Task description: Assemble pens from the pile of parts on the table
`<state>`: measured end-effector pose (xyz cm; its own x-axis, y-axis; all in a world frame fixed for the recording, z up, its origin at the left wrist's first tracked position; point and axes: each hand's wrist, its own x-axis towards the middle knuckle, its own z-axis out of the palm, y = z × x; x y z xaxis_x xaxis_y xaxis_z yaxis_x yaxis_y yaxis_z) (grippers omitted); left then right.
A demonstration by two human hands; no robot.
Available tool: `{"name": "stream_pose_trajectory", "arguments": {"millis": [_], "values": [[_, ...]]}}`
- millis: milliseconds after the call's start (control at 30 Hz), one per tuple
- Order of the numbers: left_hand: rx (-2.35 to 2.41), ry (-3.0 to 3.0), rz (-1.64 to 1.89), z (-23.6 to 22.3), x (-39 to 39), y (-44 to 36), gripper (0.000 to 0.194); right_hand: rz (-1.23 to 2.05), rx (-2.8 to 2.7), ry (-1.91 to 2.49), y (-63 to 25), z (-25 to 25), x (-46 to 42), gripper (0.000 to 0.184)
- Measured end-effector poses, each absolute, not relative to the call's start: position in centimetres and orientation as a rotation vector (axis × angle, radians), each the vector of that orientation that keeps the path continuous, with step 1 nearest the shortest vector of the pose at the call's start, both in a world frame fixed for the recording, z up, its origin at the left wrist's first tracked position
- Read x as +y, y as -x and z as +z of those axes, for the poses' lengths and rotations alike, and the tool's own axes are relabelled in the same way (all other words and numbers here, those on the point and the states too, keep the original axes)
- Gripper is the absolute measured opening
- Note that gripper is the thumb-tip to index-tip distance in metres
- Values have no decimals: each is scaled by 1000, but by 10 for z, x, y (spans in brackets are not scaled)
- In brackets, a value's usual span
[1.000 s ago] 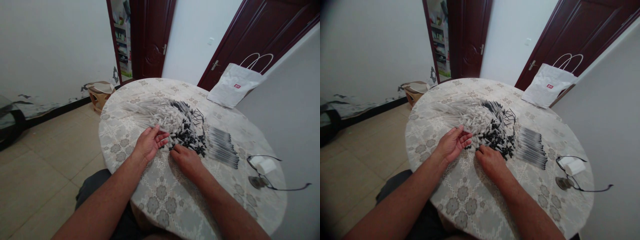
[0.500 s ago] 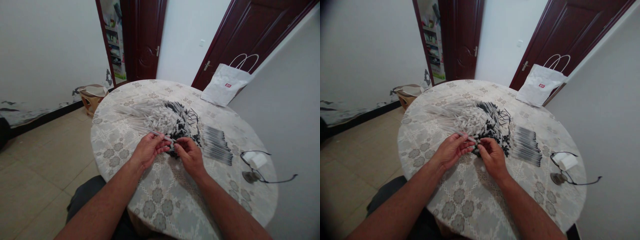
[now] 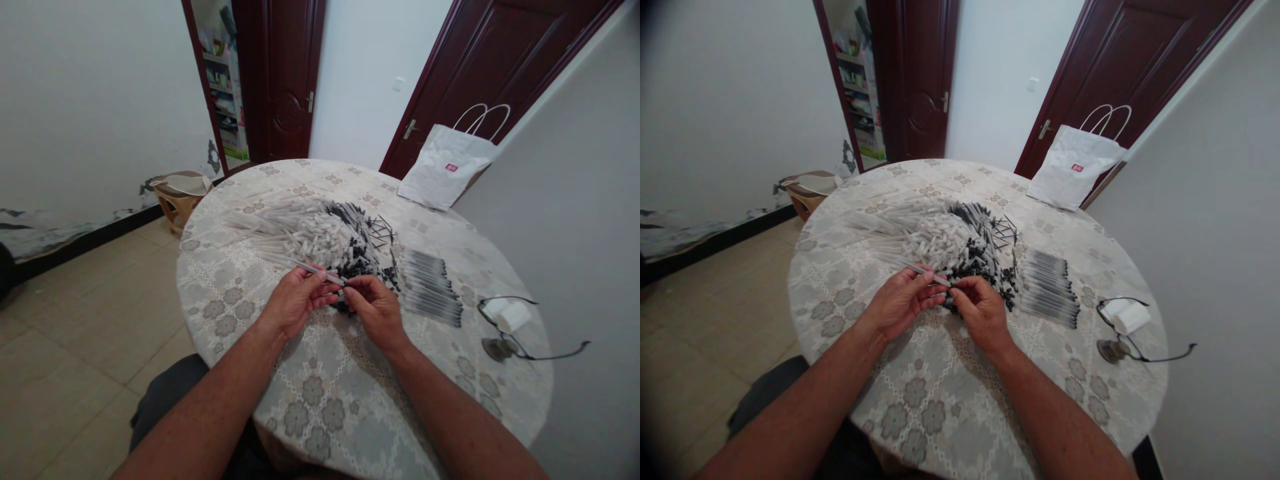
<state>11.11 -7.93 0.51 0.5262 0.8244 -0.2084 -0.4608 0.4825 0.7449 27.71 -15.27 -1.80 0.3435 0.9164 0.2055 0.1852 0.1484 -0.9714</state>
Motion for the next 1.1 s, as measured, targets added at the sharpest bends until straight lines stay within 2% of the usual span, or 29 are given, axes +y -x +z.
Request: {"name": "stream_pose_trajectory", "arguments": {"millis": [500, 800, 1100], "values": [[616, -713, 843, 7, -81, -111, 22, 744, -1097, 1337, -278, -22, -152, 24], [667, -856, 846, 3, -80, -112, 30, 401, -1341, 1370, -282, -19, -154, 12], [649, -848, 844, 5, -81, -111, 31, 541, -1234, 1464, -284, -19, -157, 26]]}}
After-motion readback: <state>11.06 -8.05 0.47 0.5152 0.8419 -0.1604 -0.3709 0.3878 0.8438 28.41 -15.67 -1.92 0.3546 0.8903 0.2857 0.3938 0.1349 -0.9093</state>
